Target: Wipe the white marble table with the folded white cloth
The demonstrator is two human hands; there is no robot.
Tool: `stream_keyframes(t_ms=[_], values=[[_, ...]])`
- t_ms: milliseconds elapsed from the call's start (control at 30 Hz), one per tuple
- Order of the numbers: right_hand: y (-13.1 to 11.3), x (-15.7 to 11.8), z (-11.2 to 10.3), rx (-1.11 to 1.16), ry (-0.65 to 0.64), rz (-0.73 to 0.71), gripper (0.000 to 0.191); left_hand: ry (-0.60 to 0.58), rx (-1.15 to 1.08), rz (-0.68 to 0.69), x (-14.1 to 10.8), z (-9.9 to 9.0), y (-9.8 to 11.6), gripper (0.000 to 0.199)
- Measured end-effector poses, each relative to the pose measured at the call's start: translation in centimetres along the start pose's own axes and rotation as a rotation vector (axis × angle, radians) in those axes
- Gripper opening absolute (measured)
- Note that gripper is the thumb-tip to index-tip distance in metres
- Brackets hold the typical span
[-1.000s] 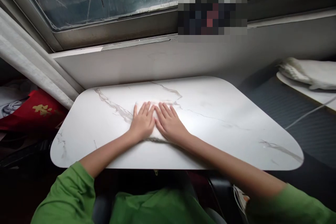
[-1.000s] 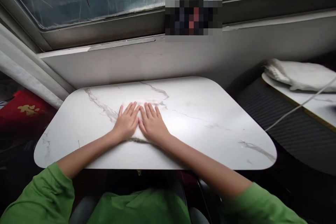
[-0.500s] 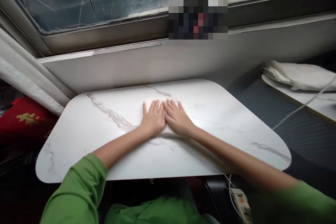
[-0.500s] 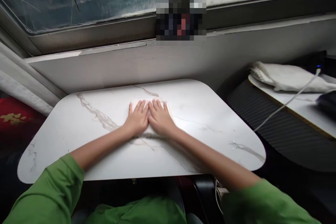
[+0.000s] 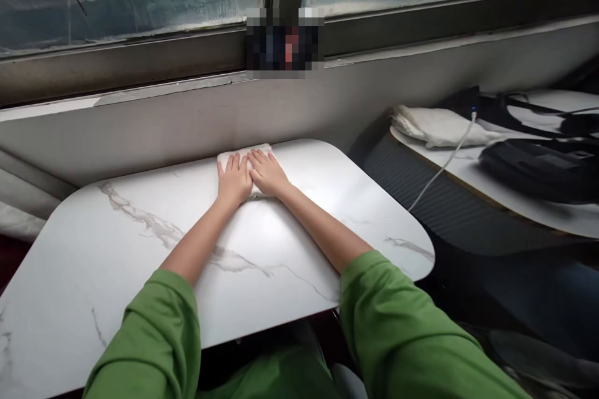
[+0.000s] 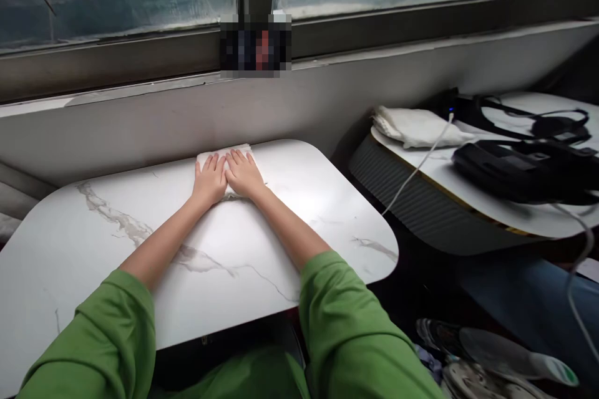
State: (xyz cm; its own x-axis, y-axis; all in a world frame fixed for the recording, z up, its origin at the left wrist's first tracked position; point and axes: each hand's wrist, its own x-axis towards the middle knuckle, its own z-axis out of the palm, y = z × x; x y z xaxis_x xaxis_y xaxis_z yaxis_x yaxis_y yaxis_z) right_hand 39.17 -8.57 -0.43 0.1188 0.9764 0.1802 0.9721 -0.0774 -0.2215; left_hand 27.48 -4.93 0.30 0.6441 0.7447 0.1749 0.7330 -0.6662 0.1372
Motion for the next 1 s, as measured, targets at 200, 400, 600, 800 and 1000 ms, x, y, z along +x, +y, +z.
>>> stream_keyframes(t_ms=[200, 400, 600, 800, 1000], values=[[0.3, -9.5, -1.3, -0.051, -0.091, -0.19, 0.059, -0.074, -0.001, 0.008, -8.2, -1.2, 4.5, 0.056], [-1.9, -22.1, -2.5, -0.096, 0.101, -0.26, 0.068, -0.24, -0.122, 0.32, -18.0, -2.7, 6.7, 0.059], [-0.5, -20.9, -2.7, -0.062, 0.039, -0.204, 0.063, -0.371, -0.105, 0.318, -15.6, -2.4, 6.7, 0.063], [5.5, -5.9, -1.7, -0.032, 0.041, 0.019, 0.056, -0.201, 0.035, 0.221, -0.4, 0.6, 5.6, 0.056], [8.3, 1.7, -1.8, -0.014, 0.046, 0.032, 0.056, -0.063, 0.059, 0.16, 6.9, 1.8, 5.1, 0.055]])
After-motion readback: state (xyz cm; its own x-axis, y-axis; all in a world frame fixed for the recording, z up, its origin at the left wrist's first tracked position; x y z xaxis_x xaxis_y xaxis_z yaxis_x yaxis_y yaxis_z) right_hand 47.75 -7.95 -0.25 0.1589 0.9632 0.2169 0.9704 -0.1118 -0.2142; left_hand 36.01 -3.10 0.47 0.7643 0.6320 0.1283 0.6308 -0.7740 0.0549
